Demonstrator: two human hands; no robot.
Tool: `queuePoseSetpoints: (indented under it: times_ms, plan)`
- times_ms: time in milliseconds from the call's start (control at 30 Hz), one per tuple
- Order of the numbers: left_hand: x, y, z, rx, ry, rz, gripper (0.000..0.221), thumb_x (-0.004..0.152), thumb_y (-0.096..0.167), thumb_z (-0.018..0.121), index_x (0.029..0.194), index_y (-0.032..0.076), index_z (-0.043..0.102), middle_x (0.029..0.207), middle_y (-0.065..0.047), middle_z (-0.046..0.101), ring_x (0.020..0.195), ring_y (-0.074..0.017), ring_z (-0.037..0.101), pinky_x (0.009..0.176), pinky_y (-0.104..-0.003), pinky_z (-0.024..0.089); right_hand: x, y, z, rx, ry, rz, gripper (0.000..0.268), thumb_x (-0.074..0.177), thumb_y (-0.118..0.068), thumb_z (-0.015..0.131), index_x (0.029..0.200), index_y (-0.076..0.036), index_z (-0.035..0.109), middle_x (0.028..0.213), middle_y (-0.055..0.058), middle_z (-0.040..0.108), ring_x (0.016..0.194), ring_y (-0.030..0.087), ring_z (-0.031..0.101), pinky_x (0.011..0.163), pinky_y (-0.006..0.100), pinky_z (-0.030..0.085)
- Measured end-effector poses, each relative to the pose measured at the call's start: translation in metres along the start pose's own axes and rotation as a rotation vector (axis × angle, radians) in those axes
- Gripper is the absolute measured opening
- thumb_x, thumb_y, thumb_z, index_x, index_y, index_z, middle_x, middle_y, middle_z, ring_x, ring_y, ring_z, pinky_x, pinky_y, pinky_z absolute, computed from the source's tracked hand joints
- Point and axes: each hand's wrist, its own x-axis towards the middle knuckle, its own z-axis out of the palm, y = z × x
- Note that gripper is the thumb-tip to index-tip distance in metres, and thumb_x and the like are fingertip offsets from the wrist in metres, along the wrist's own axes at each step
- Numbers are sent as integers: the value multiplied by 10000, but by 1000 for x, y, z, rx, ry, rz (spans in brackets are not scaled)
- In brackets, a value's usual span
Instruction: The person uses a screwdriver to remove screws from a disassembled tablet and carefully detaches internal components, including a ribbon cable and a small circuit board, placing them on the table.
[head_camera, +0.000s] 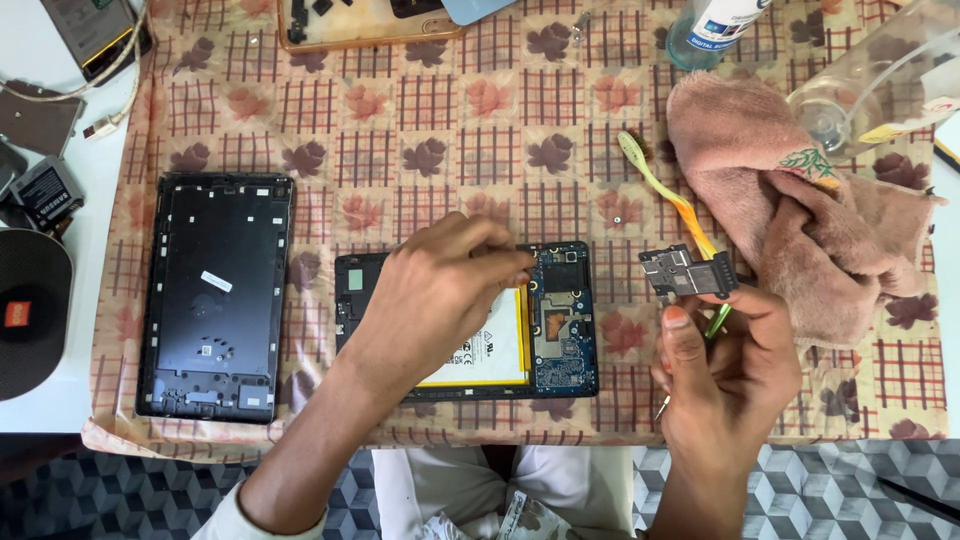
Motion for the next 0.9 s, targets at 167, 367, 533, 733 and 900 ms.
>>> queuePoseSetpoints:
  times_ms: [167, 367, 533, 733, 900]
  plan:
    - [5, -4, 5, -99, 8, -115, 119, 864, 128, 785, 977, 128, 822, 940, -13, 747, 895, -164, 715, 804, -339, 599, 0, 0, -1, 45, 10, 21, 216, 1038, 33, 705, 1168, -24, 541, 859, 70, 640, 603, 43, 532, 511, 194, 427]
    - [5, -4, 8, -174, 1, -224, 171, 873, 87, 745, 1014, 142, 825, 974, -9, 749, 893, -152, 719, 807, -337, 601, -1, 0, -1, 27, 7, 2, 202, 1041, 33, 702, 1147, -17, 537, 858, 76, 649, 605, 48, 540, 499, 185, 424]
    - [4, 9, 5, -55, 41, -173, 157, 860, 111, 779, 1005, 125, 837, 911, -45, 714, 861, -204, 682, 755, -394, 564, 2, -5, 3, 30, 17, 22, 227, 1022, 39, 692, 1194, -9, 552, 858, 64, 636, 611, 35, 523, 535, 195, 413]
    - [4, 8, 8, -75, 76, -149, 224, 879, 102, 753, 1097, 102, 801, 982, -26, 721, 918, -208, 692, 807, -385, 570, 0, -3, 1, 11, 15, 20, 235, 1026, 37, 693, 1212, -12, 558, 871, 69, 639, 617, 36, 529, 544, 194, 420]
    - [6, 10, 7, -75, 95, -177, 152, 893, 150, 781, 1033, 95, 802, 945, -35, 712, 890, -222, 690, 783, -389, 554, -1, -5, 1, 27, 25, 45, 254, 1005, 33, 705, 1201, -19, 551, 882, 69, 645, 632, 38, 542, 539, 184, 428]
